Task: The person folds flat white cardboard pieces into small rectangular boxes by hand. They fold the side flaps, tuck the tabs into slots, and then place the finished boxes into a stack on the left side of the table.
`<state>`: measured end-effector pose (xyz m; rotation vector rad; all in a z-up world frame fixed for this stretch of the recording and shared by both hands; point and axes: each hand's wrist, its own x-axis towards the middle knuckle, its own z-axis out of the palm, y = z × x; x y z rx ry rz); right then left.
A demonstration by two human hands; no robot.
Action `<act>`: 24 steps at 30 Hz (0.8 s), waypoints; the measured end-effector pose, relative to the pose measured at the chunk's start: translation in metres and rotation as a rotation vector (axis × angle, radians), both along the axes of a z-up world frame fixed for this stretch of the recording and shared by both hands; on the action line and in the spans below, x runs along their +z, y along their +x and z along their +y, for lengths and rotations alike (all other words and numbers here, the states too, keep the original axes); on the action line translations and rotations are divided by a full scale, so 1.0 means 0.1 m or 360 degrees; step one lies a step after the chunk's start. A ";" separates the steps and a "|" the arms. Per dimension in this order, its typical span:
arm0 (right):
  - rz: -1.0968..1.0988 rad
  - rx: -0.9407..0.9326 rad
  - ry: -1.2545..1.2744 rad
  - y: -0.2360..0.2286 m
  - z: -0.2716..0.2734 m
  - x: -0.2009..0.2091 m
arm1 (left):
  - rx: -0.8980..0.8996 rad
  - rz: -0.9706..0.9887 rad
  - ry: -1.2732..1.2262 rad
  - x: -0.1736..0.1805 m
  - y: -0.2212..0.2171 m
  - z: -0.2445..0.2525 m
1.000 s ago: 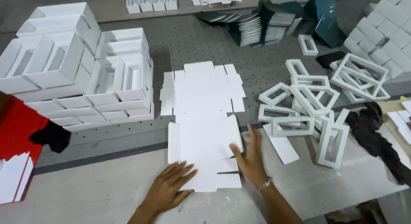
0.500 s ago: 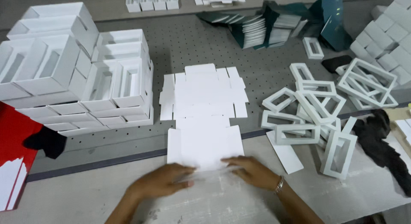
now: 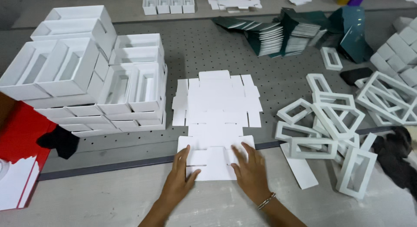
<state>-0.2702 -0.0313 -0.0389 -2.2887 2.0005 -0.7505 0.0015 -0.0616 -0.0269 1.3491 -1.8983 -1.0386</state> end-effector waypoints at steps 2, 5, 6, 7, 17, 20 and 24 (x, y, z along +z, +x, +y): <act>0.0280 0.0098 -0.0484 0.03 0.02 -0.14 | -0.0146 -0.0182 -0.0457 -0.02 -0.01 0.03; 0.0108 0.0685 -0.0165 -0.01 0.11 -0.41 | -0.0366 -0.0337 -0.1189 -0.18 -0.02 -0.04; 0.0104 0.0679 -0.0166 0.08 0.19 -0.21 | -0.0372 -0.0339 -0.1190 -0.30 -0.05 0.02; 0.0153 0.0715 0.0029 0.14 0.27 0.01 | -0.0618 -0.0509 -0.1104 -0.41 -0.12 0.04; 0.0321 0.0810 0.0422 0.31 0.32 0.31 | -0.0643 -0.1490 -0.1972 -0.01 -0.15 0.15; 0.0381 0.0920 0.0629 0.24 0.23 0.28 | -0.0734 -0.1464 -0.2029 -0.14 -0.17 0.07; 0.0868 0.0586 -0.0512 0.38 0.18 0.27 | -0.1480 -0.1235 -0.0008 0.61 -0.43 0.10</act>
